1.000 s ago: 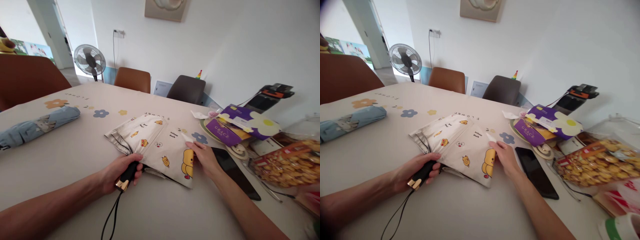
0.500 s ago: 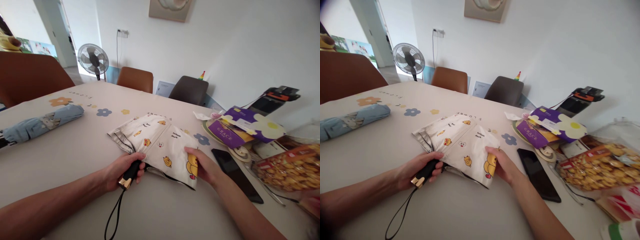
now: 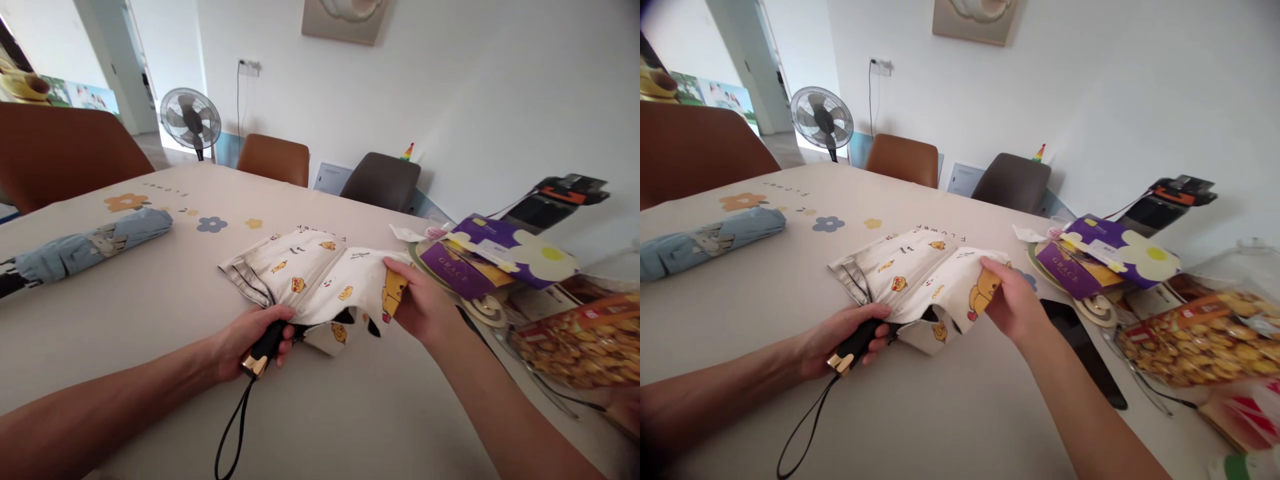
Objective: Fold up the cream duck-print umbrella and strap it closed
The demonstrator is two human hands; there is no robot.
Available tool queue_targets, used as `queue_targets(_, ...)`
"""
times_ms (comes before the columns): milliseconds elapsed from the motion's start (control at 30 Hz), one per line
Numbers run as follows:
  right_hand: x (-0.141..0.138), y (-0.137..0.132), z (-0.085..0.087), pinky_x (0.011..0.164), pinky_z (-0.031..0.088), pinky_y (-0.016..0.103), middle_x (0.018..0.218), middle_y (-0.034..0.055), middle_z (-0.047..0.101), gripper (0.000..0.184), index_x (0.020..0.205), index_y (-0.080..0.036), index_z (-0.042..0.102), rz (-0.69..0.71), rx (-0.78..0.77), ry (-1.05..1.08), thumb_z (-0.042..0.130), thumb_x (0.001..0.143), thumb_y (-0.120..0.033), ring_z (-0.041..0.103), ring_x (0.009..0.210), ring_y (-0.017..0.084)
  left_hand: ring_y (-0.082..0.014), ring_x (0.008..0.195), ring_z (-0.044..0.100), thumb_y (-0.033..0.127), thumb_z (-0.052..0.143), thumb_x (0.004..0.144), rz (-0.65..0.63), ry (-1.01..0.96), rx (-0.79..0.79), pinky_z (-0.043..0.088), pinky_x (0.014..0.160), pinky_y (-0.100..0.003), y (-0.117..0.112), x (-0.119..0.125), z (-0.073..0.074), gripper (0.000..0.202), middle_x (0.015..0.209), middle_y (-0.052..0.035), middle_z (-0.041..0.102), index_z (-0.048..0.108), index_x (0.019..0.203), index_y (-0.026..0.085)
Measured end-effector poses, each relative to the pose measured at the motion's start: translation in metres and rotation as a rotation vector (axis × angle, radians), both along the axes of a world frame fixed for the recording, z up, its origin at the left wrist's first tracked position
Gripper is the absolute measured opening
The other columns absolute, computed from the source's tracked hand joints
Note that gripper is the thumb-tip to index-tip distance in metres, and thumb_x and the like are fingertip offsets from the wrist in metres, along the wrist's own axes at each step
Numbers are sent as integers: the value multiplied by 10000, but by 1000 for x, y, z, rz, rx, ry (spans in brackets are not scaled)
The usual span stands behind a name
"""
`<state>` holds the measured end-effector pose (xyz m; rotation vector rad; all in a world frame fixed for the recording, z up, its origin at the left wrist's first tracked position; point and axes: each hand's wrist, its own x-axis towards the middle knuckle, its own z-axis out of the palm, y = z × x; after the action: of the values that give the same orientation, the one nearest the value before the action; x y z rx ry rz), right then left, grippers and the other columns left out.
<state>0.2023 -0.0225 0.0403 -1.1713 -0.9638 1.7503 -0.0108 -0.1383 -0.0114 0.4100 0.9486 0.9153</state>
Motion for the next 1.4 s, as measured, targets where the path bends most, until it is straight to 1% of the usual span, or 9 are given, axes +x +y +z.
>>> queue_targets(133, -35, 4, 12, 652, 543, 306, 784, 45, 682, 72, 798, -171, 623, 84, 37, 116, 571, 787, -219, 647, 747, 198, -76, 466, 432, 310, 560, 761, 2, -34, -17, 407, 397, -202, 2, -1, 1, 247, 563, 9, 457, 501, 601, 131)
queue_targets(367, -87, 11, 18, 549, 542, 289, 712, 82, 657, 154, 787, -105, 583, 246, 44, 158, 453, 851, -158, 620, 601, 164, -75, 433, 442, 397, 613, 688, -98, 14, -98, 417, 373, -186, 2, -5, 8, 298, 510, 9, 474, 523, 588, 131)
queue_targets(533, -110, 12, 16, 581, 564, 333, 727, 100, 668, 153, 795, -107, 556, 266, 48, 179, 422, 859, -145, 635, 633, 185, -69, 377, 412, 460, 718, 594, -64, 219, -63, 395, 326, -188, 1, -2, 9, 390, 464, 26, 466, 493, 552, 144)
queue_targets(733, -129, 12, 9, 614, 571, 326, 708, 78, 662, 143, 797, -125, 540, 255, 46, 224, 421, 866, -167, 645, 631, 172, -82, 353, 418, 470, 656, 640, -30, 336, -73, 395, 310, -207, 1, -2, 9, 380, 442, 14, 481, 501, 527, 142)
queue_targets(867, -133, 11, 7, 746, 551, 392, 840, 122, 677, 173, 814, -132, 556, 437, 97, 264, 458, 875, -262, 663, 799, 221, -85, 362, 424, 411, 596, 688, -5, 320, -96, 394, 301, -209, 2, -1, 11, 334, 453, 15, 477, 503, 520, 138)
queue_targets(967, -129, 12, 9, 815, 525, 401, 928, 122, 674, 150, 857, -136, 595, 530, 150, 271, 500, 847, -252, 647, 882, 224, -80, 364, 421, 398, 585, 700, -7, 270, -106, 384, 301, -199, 2, -1, 11, 325, 458, 18, 472, 501, 525, 137)
queue_targets(1033, -118, 17, 12, 810, 524, 395, 932, 107, 671, 146, 877, -140, 617, 482, 207, 252, 513, 825, -229, 646, 864, 214, -71, 364, 412, 388, 592, 700, -19, 204, -103, 374, 305, -188, 2, -2, 9, 319, 463, 26, 461, 490, 528, 140)
queue_targets(1267, -37, 45, 13, 840, 492, 379, 935, 50, 647, 82, 808, -194, 604, -51, 404, 19, 565, 763, -249, 605, 959, 209, -39, 317, 364, 340, 549, 752, -138, -228, -9, 319, 284, -141, 6, -20, 12, 321, 433, 43, 402, 459, 511, 149)
queue_targets(1400, 1, 50, 0, 857, 477, 362, 1066, 36, 619, 171, 827, -228, 603, -163, 367, -42, 562, 776, -386, 522, 1110, 214, -82, 284, 432, 409, 510, 757, -290, -545, 195, 318, 252, -168, 3, -32, 14, 399, 414, 11, 421, 446, 456, 156)
